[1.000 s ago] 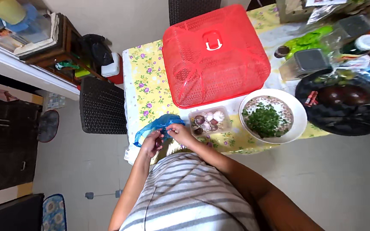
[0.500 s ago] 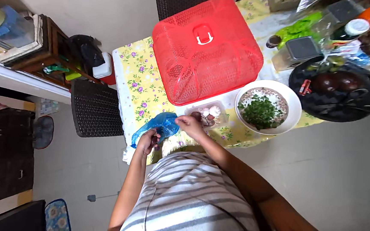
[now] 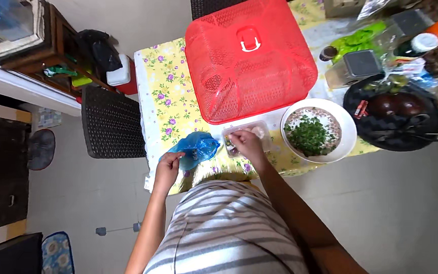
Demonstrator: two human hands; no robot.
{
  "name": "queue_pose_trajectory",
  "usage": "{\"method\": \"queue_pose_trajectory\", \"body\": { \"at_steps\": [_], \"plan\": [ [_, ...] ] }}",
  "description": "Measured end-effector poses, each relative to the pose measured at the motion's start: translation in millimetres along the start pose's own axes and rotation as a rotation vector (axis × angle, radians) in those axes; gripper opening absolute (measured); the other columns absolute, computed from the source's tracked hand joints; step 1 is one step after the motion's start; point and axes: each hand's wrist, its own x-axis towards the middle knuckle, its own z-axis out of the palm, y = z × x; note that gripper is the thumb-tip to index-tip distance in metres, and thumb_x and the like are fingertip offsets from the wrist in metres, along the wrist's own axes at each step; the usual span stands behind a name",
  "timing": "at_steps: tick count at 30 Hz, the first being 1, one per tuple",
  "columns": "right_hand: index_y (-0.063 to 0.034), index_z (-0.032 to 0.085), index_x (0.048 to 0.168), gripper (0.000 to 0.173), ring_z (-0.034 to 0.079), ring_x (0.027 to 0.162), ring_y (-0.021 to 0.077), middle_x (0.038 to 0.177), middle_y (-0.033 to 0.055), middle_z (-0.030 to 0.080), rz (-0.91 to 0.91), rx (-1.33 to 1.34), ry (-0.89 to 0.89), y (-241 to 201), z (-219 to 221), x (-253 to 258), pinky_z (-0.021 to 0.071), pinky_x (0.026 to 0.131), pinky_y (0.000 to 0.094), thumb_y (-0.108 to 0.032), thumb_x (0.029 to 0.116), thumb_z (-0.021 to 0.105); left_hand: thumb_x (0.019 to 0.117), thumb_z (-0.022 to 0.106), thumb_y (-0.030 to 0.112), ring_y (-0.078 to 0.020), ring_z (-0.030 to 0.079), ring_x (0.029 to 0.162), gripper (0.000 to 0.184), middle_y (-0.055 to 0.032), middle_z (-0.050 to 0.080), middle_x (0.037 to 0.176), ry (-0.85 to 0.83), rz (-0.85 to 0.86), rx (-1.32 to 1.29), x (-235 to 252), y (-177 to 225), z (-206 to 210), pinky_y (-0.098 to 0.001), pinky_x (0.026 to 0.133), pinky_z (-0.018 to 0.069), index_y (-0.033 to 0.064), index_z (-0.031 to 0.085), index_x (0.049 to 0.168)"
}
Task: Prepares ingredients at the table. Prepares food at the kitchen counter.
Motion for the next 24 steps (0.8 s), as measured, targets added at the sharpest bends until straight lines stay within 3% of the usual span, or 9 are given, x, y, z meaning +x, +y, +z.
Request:
{"method": "queue_pose_trajectory", "body": {
  "at_steps": [3, 5, 8, 10, 11, 14, 16, 19, 24],
  "plan": [
    [0.0064, 0.062, 0.132, 0.062, 0.065, 0.109, 0.0476, 0.115, 0.0316, 0.068, 0.088, -0.121, -0.206, -21, 24, 3, 0.0472, 0.097, 0.0659, -0.044, 0.0966, 0.07, 0.1041, 0.053, 0.009, -0.0331, 0.065, 0.097, 0.027, -0.0259, 0.066, 0.109, 0.158, 0.026, 0.121, -11, 5, -9, -0.0441, 0.091, 0.0524, -0.0032, 0.073, 0.118],
    [0.0075, 0.065, 0.126, 0.05, 0.065, 0.11, 0.0473, 0.114, 0.0311, 0.068, 0.091, -0.162, -0.265, -27, 37, 5, 0.0464, 0.098, 0.0648, -0.036, 0.1008, 0.066, 0.1042, 0.056, 0.014, -0.0352, 0.063, 0.095, 0.029, -0.0281, 0.065, 0.108, 0.209, 0.048, 0.143, -15, 0, -15, -0.0452, 0.09, 0.0518, -0.0056, 0.072, 0.119],
    [0.0114, 0.07, 0.103, 0.028, 0.066, 0.098, 0.0386, 0.103, 0.0285, 0.068, 0.024, 0.019, -0.203, -30, 38, 5, 0.0491, 0.091, 0.0558, -0.015, 0.1033, 0.061, 0.0993, 0.065, 0.015, -0.0349, 0.065, 0.093, 0.024, -0.0282, 0.066, 0.105, 0.175, 0.118, 0.13, -19, -13, -26, -0.0462, 0.089, 0.0528, -0.0038, 0.076, 0.108],
    [0.0092, 0.068, 0.099, 0.024, 0.059, 0.078, 0.0208, 0.089, 0.0173, 0.066, 0.047, 0.157, -0.188, -37, 30, 2, 0.0494, 0.076, 0.0403, -0.013, 0.1039, 0.059, 0.0947, 0.07, 0.013, -0.0296, 0.064, 0.089, 0.017, -0.0255, 0.065, 0.099, 0.111, 0.174, 0.081, -22, -15, -29, -0.0419, 0.085, 0.0526, -0.002, 0.078, 0.095],
    [0.0051, 0.064, 0.096, 0.022, 0.05, 0.065, 0.008, 0.081, 0.0067, 0.061, 0.074, 0.21, -0.204, -40, 26, -1, 0.0444, 0.063, 0.027, -0.014, 0.1049, 0.057, 0.0933, 0.071, 0.013, -0.0263, 0.063, 0.087, 0.015, -0.0235, 0.065, 0.098, 0.096, 0.194, 0.062, -23, -17, -28, -0.0388, 0.083, 0.0526, -0.0007, 0.079, 0.093],
    [0.0006, 0.058, 0.093, 0.018, 0.041, 0.052, -0.0017, 0.07, -0.0025, 0.056, 0.107, 0.353, -0.292, -51, 16, -9, 0.0359, 0.052, 0.0166, -0.011, 0.1058, 0.055, 0.0924, 0.07, 0.01, -0.0276, 0.066, 0.083, 0.014, -0.0236, 0.067, 0.098, 0.086, 0.217, 0.088, -23, -16, -17, -0.041, 0.081, 0.0554, 0.0017, 0.08, 0.098],
    [0.002, 0.062, 0.101, 0.013, 0.042, 0.052, -0.0028, 0.067, -0.004, 0.056, 0.07, 0.387, -0.318, -57, 14, -16, 0.0361, 0.052, 0.0147, -0.008, 0.1048, 0.055, 0.0923, 0.072, 0.013, -0.0277, 0.066, 0.079, 0.015, -0.0226, 0.067, 0.098, 0.093, 0.2, 0.136, -22, -12, -13, -0.043, 0.078, 0.0557, 0.0015, 0.08, 0.097],
    [0.0059, 0.06, 0.128, 0.027, 0.043, 0.052, -0.0039, 0.068, -0.0045, 0.057, 0.074, 0.413, -0.364, -71, 9, -29, 0.0357, 0.05, 0.0127, -0.004, 0.1045, 0.052, 0.0931, 0.072, 0.015, -0.0317, 0.067, 0.08, 0.016, -0.0246, 0.067, 0.1, 0.121, 0.184, 0.222, -21, -4, -13, -0.0471, 0.077, 0.0562, 0.0011, 0.079, 0.097],
    [0.0059, 0.055, 0.131, 0.028, 0.045, 0.051, -0.0045, 0.069, -0.004, 0.059, 0.068, 0.443, -0.428, -75, 0, -40, 0.037, 0.05, 0.0118, 0.0, 0.1031, 0.051, 0.0963, 0.069, 0.015, -0.0395, 0.067, 0.101, 0.021, -0.0294, 0.064, 0.119, 0.011, 0.03, 0.348, -19, 11, -21, -0.0521, 0.092, 0.0538, 0.0064, 0.079, 0.113]
  ]
}}
